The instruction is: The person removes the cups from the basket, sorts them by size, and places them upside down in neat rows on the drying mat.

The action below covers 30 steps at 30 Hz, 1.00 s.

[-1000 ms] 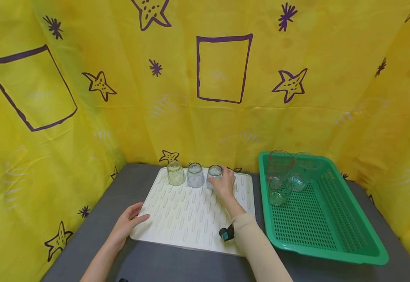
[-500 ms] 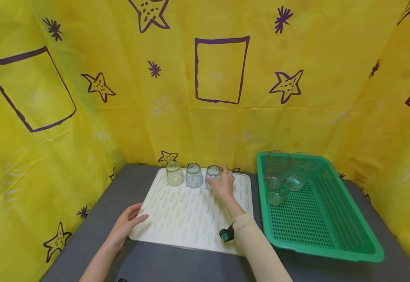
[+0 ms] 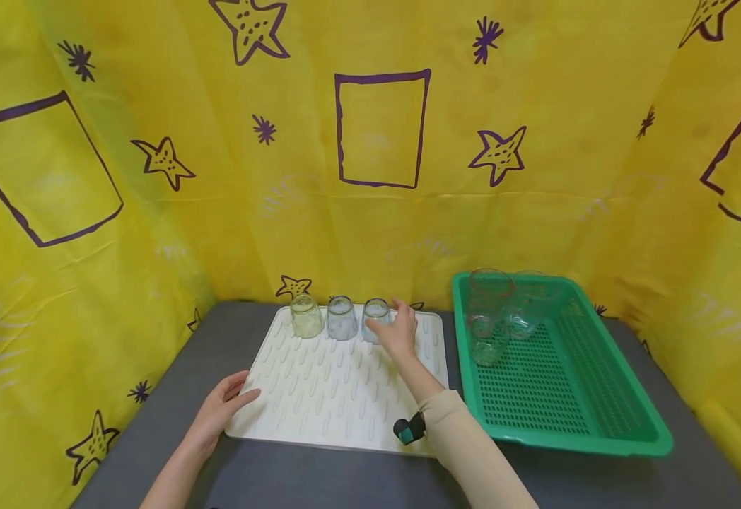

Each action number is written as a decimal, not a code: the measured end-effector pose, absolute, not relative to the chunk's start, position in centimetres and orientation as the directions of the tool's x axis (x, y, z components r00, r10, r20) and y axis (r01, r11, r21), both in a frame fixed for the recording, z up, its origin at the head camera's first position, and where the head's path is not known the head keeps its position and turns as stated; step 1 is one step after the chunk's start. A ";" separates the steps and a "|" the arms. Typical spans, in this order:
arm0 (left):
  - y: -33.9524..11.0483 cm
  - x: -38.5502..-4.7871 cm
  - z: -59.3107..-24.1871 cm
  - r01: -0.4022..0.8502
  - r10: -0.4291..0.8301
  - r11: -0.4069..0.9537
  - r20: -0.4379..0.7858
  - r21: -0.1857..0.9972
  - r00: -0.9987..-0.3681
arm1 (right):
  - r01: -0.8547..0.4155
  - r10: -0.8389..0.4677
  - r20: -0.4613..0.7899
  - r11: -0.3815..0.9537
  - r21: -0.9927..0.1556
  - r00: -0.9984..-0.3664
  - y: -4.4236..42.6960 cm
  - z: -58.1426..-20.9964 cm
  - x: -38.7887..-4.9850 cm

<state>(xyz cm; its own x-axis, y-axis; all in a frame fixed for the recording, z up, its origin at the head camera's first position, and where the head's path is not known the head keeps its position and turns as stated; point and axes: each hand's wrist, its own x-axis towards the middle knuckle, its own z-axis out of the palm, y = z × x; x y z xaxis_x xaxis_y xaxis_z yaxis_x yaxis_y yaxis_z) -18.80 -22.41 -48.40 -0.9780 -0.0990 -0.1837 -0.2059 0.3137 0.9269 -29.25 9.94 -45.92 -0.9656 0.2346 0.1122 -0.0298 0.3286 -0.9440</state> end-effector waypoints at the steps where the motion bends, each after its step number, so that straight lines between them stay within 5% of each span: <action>1: -22.5 -18.8 -48.4 -0.206 -0.099 0.313 -0.184 0.927 -0.978 | -0.032 0.236 0.111 0.317 -0.948 -0.965 9.9 -45.7 -29.1; 13: -22.7 -18.8 -48.3 -0.198 -0.103 0.319 -0.173 0.927 -0.979 | -0.015 0.227 0.051 0.161 -0.987 -0.972 10.2 -42.7 -27.3; 30: -22.4 -18.9 -48.6 -0.205 -0.106 0.329 -0.180 0.922 -0.978 | 0.012 0.101 -0.002 0.100 -0.995 -0.995 14.0 -39.9 -24.0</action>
<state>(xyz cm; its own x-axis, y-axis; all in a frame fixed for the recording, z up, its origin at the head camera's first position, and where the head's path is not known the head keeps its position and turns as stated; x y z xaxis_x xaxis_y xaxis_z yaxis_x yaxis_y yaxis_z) -18.94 -22.40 -48.59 -0.9780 -0.1057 -0.1797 -0.2049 0.3289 0.9219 -23.99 14.03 -39.90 -0.9949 0.1011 -0.0019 0.0121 0.1005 -0.9949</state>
